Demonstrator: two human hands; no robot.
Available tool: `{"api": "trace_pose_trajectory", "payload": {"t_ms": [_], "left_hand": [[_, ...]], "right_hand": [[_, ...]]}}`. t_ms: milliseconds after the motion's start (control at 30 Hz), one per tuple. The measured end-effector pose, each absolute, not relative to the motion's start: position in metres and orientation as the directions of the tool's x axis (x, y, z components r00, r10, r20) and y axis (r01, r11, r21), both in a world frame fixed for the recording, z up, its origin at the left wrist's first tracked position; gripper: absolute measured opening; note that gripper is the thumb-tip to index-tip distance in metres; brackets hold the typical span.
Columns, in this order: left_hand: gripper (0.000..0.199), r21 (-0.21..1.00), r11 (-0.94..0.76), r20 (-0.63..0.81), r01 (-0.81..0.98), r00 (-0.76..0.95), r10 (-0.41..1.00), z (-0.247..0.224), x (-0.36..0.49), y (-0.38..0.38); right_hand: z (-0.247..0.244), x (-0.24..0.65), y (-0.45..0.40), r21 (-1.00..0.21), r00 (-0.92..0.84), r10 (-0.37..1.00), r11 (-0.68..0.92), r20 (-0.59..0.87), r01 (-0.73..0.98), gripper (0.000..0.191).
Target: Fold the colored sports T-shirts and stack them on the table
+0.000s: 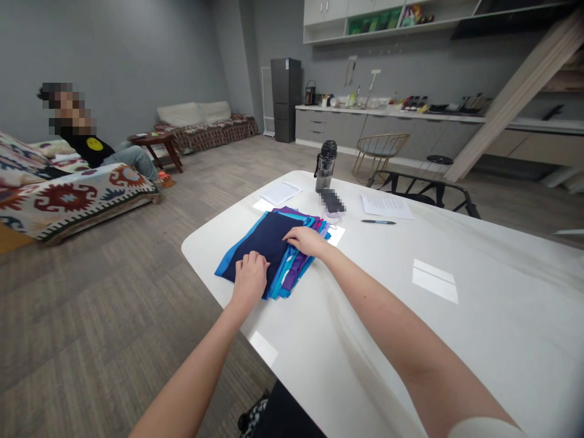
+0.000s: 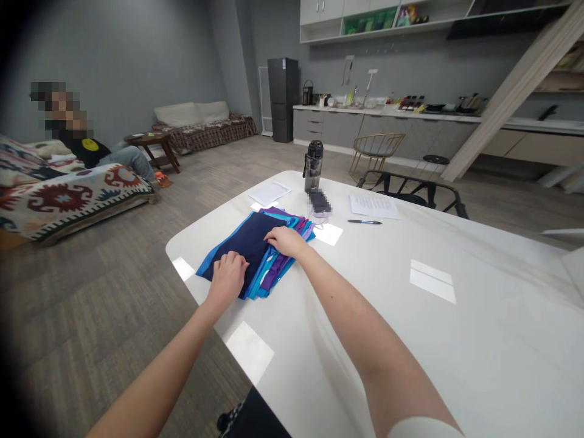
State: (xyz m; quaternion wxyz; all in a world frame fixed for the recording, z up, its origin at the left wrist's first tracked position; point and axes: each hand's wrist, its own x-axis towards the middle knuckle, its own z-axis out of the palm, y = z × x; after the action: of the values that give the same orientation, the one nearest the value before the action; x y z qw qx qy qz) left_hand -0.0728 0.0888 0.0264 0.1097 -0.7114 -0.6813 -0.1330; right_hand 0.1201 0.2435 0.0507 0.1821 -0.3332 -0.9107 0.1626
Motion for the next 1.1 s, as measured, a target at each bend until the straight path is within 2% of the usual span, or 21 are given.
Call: {"api": "trace_pose_trajectory", "payload": {"t_ms": [133, 267, 367, 433, 567, 633, 700, 767, 833, 900, 967, 1033, 1100], "left_hand": [[0.031, 0.189, -0.037, 0.399, 0.981, -0.042, 0.916, 0.037, -0.062, 0.08], [0.063, 0.222, -0.065, 0.484, 0.973, -0.052, 0.873, 0.05, -0.031, 0.076], [0.054, 0.25, -0.108, 0.528, 0.962, -0.042, 0.848, 0.062, -0.004, 0.084], [0.049, 0.335, -0.166, 0.548, 0.927, -0.048, 0.835, 0.075, 0.016, 0.093], [0.054, 0.54, -0.378, 0.558, 0.752, 0.016, 0.83, 0.112, 0.069, 0.114], [0.054, 0.608, -0.499, 0.527, 0.617, 0.156, 0.836, 0.133, 0.106, 0.123], [0.046, 0.676, -0.575, 0.463, 0.461, 0.342, 0.818, 0.151, 0.149, 0.128], [0.036, 0.75, -0.577, 0.359, 0.323, 0.534, 0.765, 0.159, 0.195, 0.13], [0.029, 0.827, -0.496, 0.209, 0.265, 0.675, 0.708, 0.153, 0.24, 0.129], [0.026, 0.884, -0.37, 0.06, 0.284, 0.718, 0.694, 0.135, 0.276, 0.127], [0.03, 0.911, -0.268, -0.033, 0.312, 0.705, 0.708, 0.111, 0.3, 0.124], [0.047, 0.907, -0.258, -0.029, 0.332, 0.663, 0.748, 0.088, 0.308, 0.116], [0.061, 0.869, -0.34, 0.065, 0.359, 0.6, 0.798, 0.071, 0.301, 0.102]], "right_hand": [[0.072, 0.13, 0.232, -0.476, -0.661, 0.677, 0.72, 0.324, 0.505, 0.018], [0.11, 0.172, 0.194, -0.558, -0.524, 0.736, 0.672, 0.429, 0.486, 0.021], [0.14, 0.228, 0.15, -0.627, -0.405, 0.785, 0.618, 0.468, 0.474, 0.022], [0.157, 0.271, 0.118, -0.662, -0.318, 0.824, 0.566, 0.469, 0.491, 0.022], [0.17, 0.364, 0.056, -0.708, -0.1, 0.9, 0.398, 0.424, 0.584, 0.022], [0.162, 0.41, 0.026, -0.751, 0.002, 0.94, 0.27, 0.34, 0.602, 0.023], [0.145, 0.453, -0.003, -0.789, 0.071, 0.975, 0.125, 0.209, 0.602, 0.025], [0.122, 0.488, -0.032, -0.778, 0.12, 0.991, -0.023, 0.067, 0.627, 0.024], [0.098, 0.511, -0.058, -0.706, 0.202, 0.979, -0.143, -0.001, 0.694, 0.019], [0.075, 0.519, -0.077, -0.604, 0.326, 0.944, -0.232, 0.048, 0.762, 0.019], [0.056, 0.515, -0.086, -0.531, 0.405, 0.899, -0.265, 0.166, 0.805, 0.025], [0.041, 0.502, -0.085, -0.53, 0.376, 0.894, -0.203, 0.243, 0.824, 0.026], [0.029, 0.486, -0.075, -0.587, 0.284, 0.925, -0.088, 0.252, 0.805, 0.024]]}}
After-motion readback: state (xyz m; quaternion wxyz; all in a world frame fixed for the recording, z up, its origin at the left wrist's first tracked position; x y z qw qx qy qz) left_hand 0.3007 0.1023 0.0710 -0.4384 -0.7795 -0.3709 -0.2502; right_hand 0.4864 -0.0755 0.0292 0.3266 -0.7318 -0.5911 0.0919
